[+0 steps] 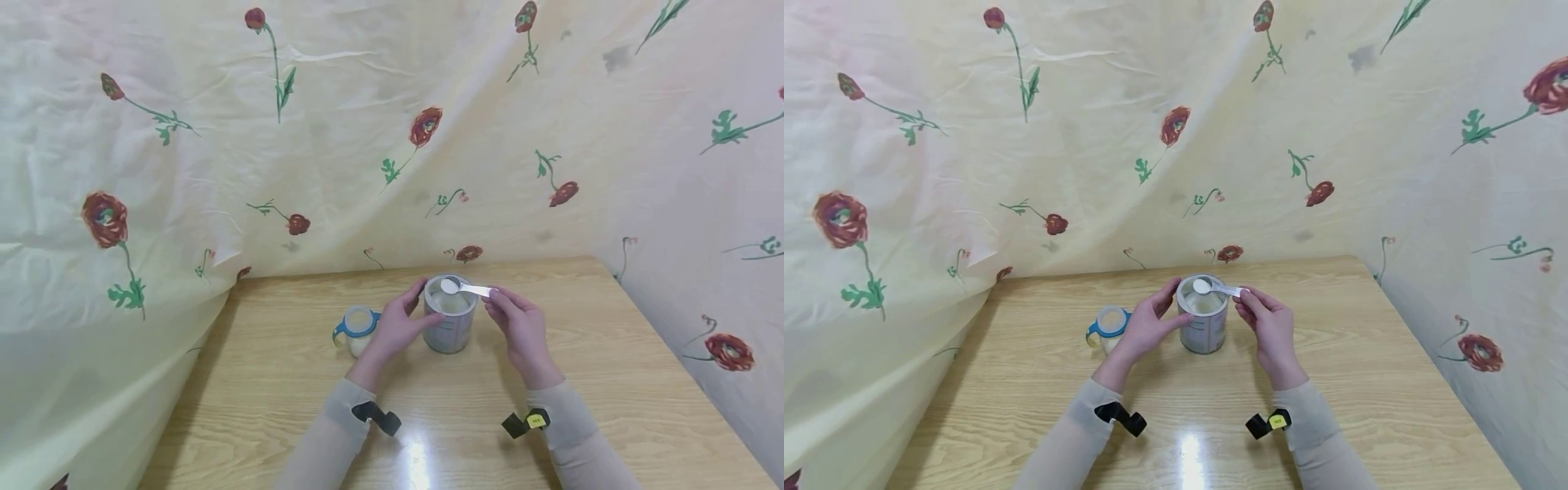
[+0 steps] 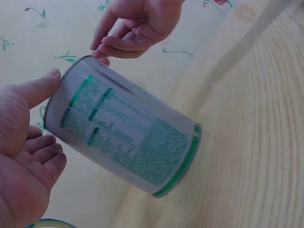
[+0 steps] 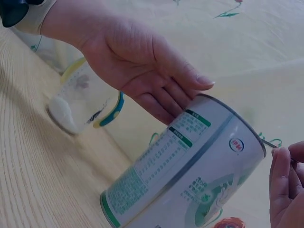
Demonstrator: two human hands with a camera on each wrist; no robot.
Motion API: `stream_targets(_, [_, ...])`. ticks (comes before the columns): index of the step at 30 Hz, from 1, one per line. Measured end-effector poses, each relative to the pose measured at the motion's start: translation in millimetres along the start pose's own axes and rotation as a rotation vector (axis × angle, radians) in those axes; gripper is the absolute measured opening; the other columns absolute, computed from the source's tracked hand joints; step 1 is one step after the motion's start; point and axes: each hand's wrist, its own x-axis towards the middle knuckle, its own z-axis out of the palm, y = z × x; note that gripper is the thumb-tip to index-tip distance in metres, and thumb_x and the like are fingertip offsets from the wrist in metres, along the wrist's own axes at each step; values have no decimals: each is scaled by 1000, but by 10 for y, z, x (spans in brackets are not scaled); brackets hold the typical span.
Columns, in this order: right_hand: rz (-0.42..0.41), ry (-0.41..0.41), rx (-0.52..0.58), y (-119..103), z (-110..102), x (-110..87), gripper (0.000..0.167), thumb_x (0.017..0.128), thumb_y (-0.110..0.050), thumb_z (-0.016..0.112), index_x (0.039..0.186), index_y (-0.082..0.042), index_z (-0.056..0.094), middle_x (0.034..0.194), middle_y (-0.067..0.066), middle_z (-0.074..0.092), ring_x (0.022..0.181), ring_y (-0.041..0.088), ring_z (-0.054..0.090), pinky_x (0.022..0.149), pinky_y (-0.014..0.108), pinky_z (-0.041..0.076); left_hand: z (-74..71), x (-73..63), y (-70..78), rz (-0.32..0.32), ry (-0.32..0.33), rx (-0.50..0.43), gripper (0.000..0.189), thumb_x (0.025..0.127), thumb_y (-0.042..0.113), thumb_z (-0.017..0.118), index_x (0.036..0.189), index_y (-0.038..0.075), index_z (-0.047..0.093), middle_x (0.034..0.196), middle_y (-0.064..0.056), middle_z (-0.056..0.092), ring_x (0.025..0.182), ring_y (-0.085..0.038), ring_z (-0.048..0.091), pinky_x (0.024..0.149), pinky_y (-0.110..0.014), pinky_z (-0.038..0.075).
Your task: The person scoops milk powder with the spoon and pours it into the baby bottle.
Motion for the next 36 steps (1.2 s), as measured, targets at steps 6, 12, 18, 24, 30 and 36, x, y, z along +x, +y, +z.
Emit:
stream_targets(6, [22, -1, 72, -43, 100, -54, 9, 102, -11, 75, 101, -15, 83, 92, -1, 80, 83, 6, 74, 90, 19, 60, -158, -89, 94, -18, 43, 21, 85, 94, 35, 86, 165, 23, 43, 169, 7, 39, 154, -21, 40, 126, -38, 35])
stream_targets(12, [35, -14, 111, -67, 199, -108, 12, 103, -10, 74, 97, -16, 83, 90, 0, 80, 81, 7, 75, 90, 19, 61, -415, -265, 136, 33, 95, -9, 80, 96, 23, 83, 165, 18, 43, 168, 8, 41, 153, -21, 42, 126, -36, 34])
stream_targets(18, [47, -44, 105, -93, 278, -151, 12, 104, -12, 72, 99, -15, 82, 94, 1, 80, 88, 8, 74, 95, 21, 59, -755, -514, 28, 124, 159, -53, 76, 97, 12, 81, 164, 13, 44, 169, 1, 41, 156, -21, 37, 127, -33, 31])
stream_targets(24, [39, -75, 117, -101, 346, -171, 18, 105, -7, 69, 98, -16, 83, 95, 0, 80, 90, 7, 75, 95, 21, 59, -1006, -622, -141, 105, 199, -52, 71, 99, 14, 80, 162, 12, 48, 168, 3, 43, 157, -16, 35, 124, -25, 31])
stream_targets(30, [37, -87, 83, -99, 440, -217, 14, 104, -9, 71, 105, -15, 83, 100, 1, 80, 93, 8, 76, 96, 22, 59, -1179, -706, -377, 82, 167, -29, 71, 98, 7, 79, 162, 10, 47, 167, -1, 45, 156, -20, 37, 125, -30, 33])
stream_targets(36, [-3, -93, 104, -79, 620, -301, 16, 103, -3, 72, 106, -12, 84, 99, 3, 80, 88, 9, 77, 92, 24, 61, -1248, -744, -551, 17, 116, 21, 74, 96, 14, 83, 161, 7, 48, 165, -6, 47, 154, -28, 39, 127, -42, 31])
